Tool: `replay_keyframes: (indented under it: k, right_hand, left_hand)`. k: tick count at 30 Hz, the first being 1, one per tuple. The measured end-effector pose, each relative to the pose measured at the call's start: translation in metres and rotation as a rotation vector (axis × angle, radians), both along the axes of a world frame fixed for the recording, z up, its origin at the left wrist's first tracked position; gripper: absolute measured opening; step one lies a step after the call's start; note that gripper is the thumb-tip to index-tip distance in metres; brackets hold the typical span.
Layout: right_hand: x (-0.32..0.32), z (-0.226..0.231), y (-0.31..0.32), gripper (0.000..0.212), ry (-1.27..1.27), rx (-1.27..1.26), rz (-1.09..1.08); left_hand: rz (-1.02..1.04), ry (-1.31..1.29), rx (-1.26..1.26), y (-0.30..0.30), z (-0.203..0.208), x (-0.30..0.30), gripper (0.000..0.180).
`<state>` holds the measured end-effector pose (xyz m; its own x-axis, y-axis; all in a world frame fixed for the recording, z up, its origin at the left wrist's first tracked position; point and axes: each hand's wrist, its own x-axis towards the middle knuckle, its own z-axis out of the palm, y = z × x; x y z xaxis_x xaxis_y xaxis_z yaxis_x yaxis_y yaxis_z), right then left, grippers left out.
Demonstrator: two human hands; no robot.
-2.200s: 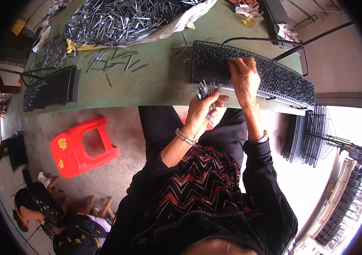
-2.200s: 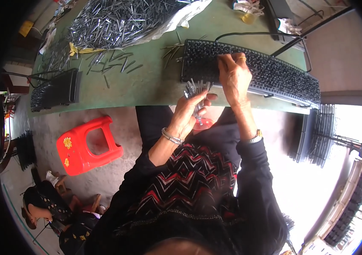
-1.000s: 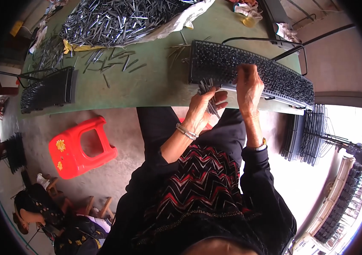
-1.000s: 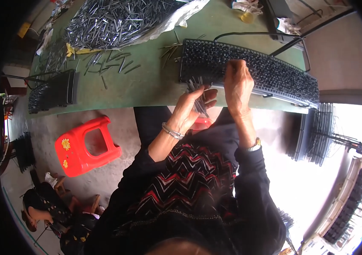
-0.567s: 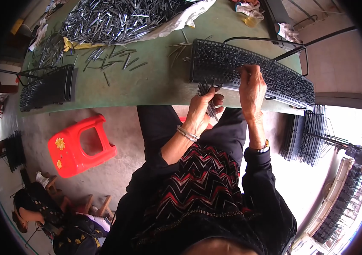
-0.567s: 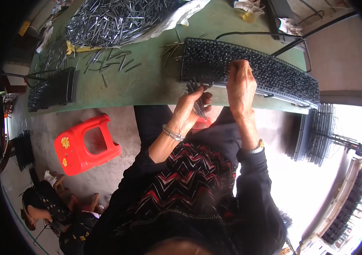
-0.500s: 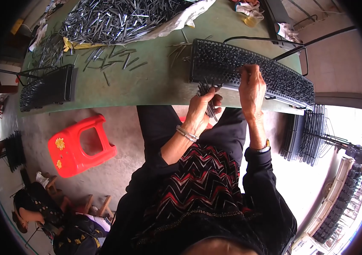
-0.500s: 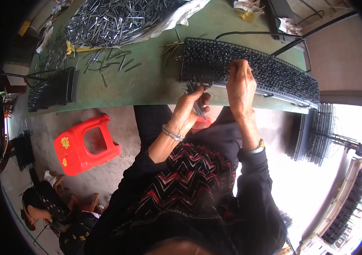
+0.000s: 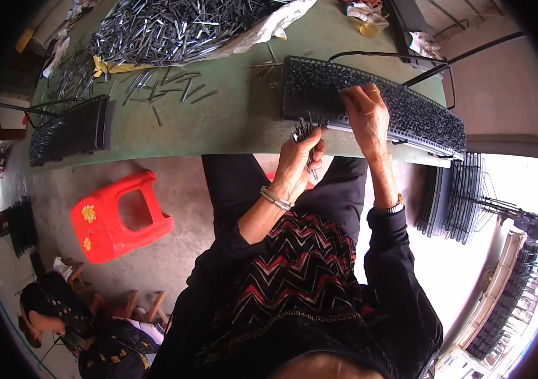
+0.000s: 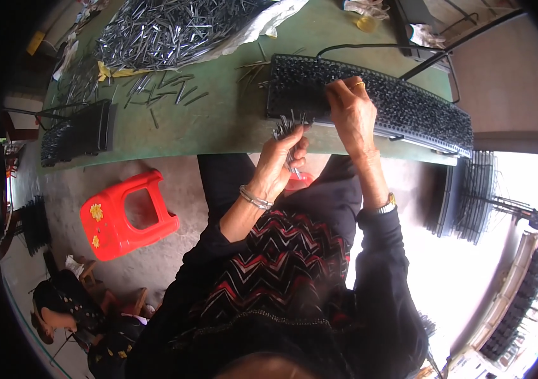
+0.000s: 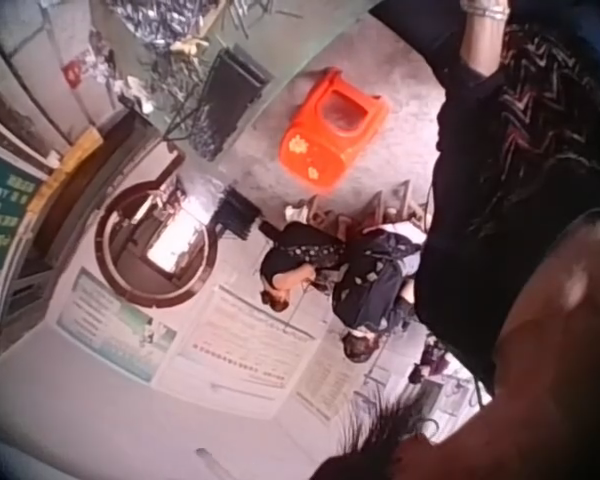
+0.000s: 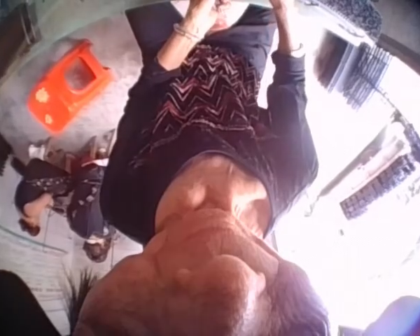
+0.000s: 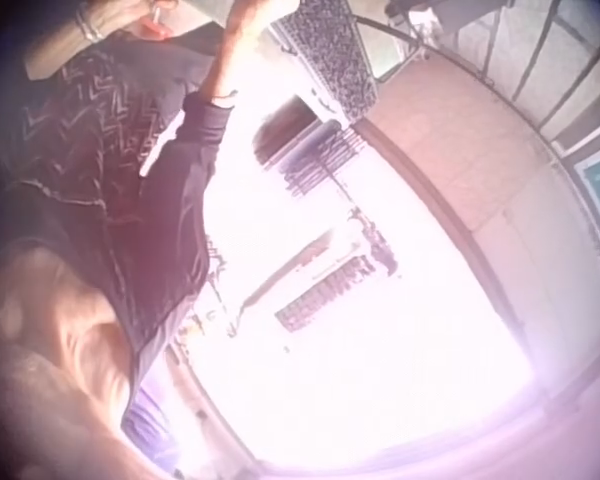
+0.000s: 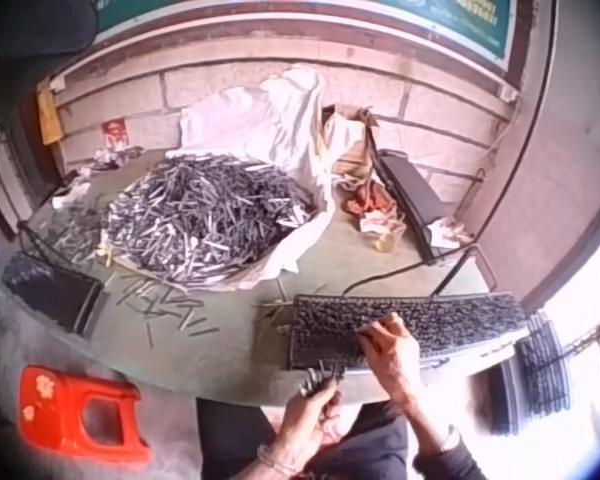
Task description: Assembling metal components by inserting small rods into a perforated base plate.
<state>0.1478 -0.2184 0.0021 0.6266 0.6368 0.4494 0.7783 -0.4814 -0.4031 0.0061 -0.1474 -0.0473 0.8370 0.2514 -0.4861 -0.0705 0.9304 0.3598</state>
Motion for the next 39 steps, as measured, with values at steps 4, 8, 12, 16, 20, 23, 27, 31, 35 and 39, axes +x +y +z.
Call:
replay_keyframes:
  k: [4,8,12,16,20,23,27,31,35,39]
  right_hand:
    - [-0.007,0.003,-0.001,0.009,-0.028,-0.006,-0.02]
    - [-0.009,-0.007,-0.005,0.011,0.0,-0.041,-0.117]
    - [-0.019,-0.004,-0.011,0.015,0.115,-0.003,-0.109]
    - [-0.035,0.007,-0.02,0.016,0.563,-0.019,0.051]
    - [-0.034,0.01,-0.025,0.015,0.796,-0.077,0.119]
    - [-0.032,0.012,-0.028,0.014,0.852,-0.033,0.146]
    - [-0.033,0.018,-0.023,0.009,0.69,0.215,-0.028]
    - [-0.029,0.012,-0.006,0.007,0.445,0.347,-0.109]
    - [-0.023,0.0,0.003,0.006,0.375,0.371,-0.154]
    - [-0.019,-0.005,0.005,0.003,0.325,0.277,-0.148]
  left_hand:
    - [-0.009,0.0,0.035,-0.003,0.0,-0.001,0.023]
    - [-0.008,-0.001,0.052,-0.004,0.002,-0.003,0.021]
    - [0.016,0.02,0.075,-0.003,0.008,-0.004,0.019]
    - [-0.033,0.021,0.12,-0.003,0.005,-0.006,0.021]
    - [-0.08,0.003,0.137,-0.006,0.005,-0.009,0.024]
    - [-0.112,0.016,0.175,-0.007,0.005,-0.009,0.025]
    - [-0.056,0.074,0.116,-0.002,0.006,-0.005,0.028]
    - [-0.016,0.051,0.09,0.002,0.002,-0.002,0.025]
    - [-0.053,-0.042,0.053,-0.001,-0.001,0.003,0.024]
    - [-0.061,-0.046,0.046,-0.001,-0.01,0.003,0.024]
